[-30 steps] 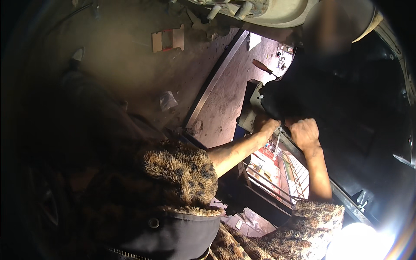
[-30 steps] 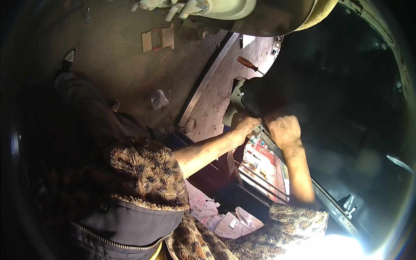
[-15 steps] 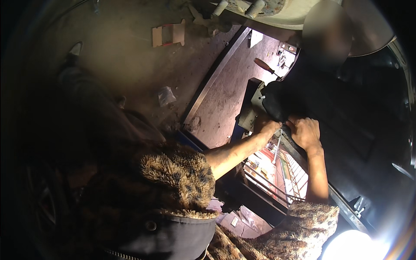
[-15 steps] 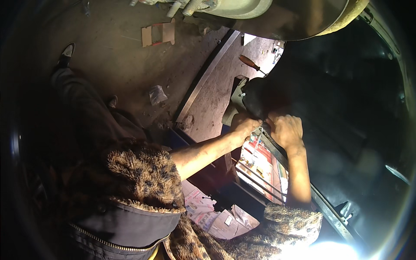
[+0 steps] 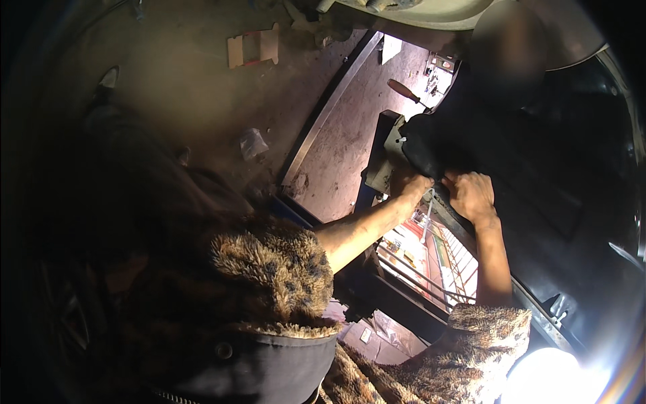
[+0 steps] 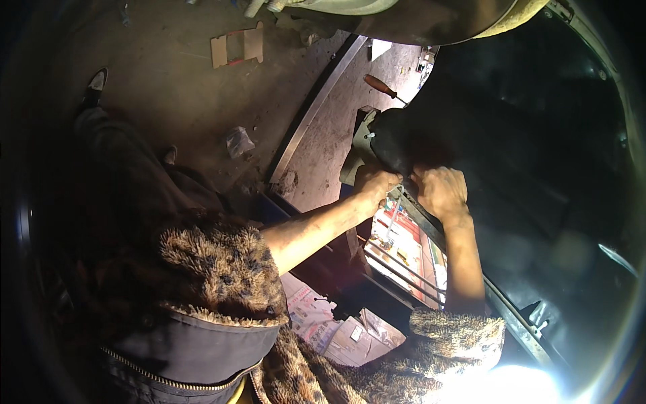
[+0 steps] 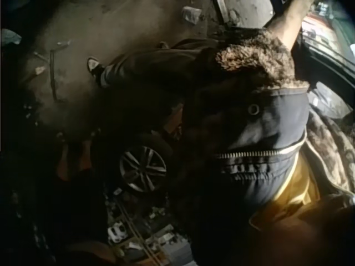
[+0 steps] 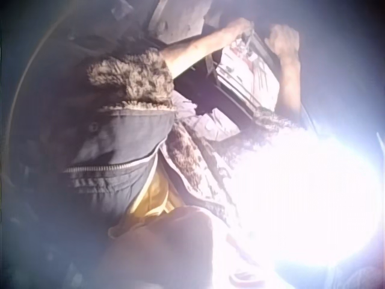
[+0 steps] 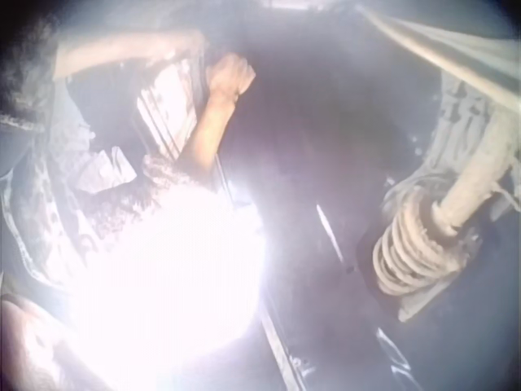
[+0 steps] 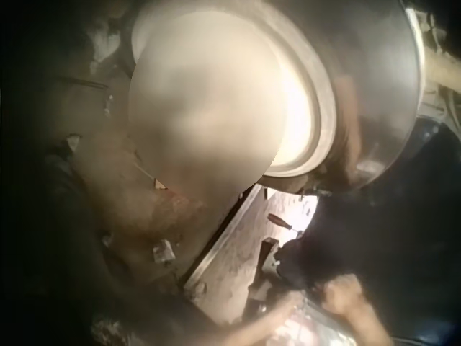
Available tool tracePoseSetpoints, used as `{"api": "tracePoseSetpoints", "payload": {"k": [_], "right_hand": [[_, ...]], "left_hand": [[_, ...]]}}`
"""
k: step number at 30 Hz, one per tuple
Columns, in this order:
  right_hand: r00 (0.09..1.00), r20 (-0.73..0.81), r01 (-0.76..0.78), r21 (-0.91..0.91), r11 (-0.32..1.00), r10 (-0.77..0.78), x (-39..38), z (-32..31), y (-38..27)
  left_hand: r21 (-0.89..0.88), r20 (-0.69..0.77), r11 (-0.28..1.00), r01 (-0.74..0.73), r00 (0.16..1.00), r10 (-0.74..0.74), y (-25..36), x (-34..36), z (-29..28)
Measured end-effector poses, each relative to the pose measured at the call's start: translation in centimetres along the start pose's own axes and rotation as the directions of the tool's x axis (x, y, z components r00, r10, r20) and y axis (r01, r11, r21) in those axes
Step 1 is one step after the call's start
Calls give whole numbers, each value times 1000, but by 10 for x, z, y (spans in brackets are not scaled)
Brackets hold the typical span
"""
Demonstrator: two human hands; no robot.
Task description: The person works on the inner edge of a car's wheel arch, using a small tool to scrape or pry at the seam and then inserting zip ties to secure the panel. The task involves repeated scraping and fastening actions within the confined wheel well area.
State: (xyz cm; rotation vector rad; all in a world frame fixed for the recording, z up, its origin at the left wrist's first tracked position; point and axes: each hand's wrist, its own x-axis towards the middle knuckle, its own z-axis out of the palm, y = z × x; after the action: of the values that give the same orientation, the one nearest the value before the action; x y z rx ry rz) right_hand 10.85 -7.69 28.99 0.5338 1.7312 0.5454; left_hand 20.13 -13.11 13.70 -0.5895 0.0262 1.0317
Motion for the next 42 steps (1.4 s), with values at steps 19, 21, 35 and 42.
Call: {"api": "tracePoseSetpoints", "payload": {"k": [19,21,35,42], "right_hand": [[986,169,-29,149,988,3,30,4,1],[984,177,-78,229,970,37,28,8,8],[952,293,-179,286,941,92,28,-4,18],[911,207,-401,245,883,356,12,3,-10]], "left_hand": [[164,-108,985,-57,991,75,6,19,-4],[108,-39,993,-50,998,54,5,19,-10],[76,180,997,-13,984,-1,6,-4,-4],[167,132,986,-20,991,-2,17,-15,-9]]}}
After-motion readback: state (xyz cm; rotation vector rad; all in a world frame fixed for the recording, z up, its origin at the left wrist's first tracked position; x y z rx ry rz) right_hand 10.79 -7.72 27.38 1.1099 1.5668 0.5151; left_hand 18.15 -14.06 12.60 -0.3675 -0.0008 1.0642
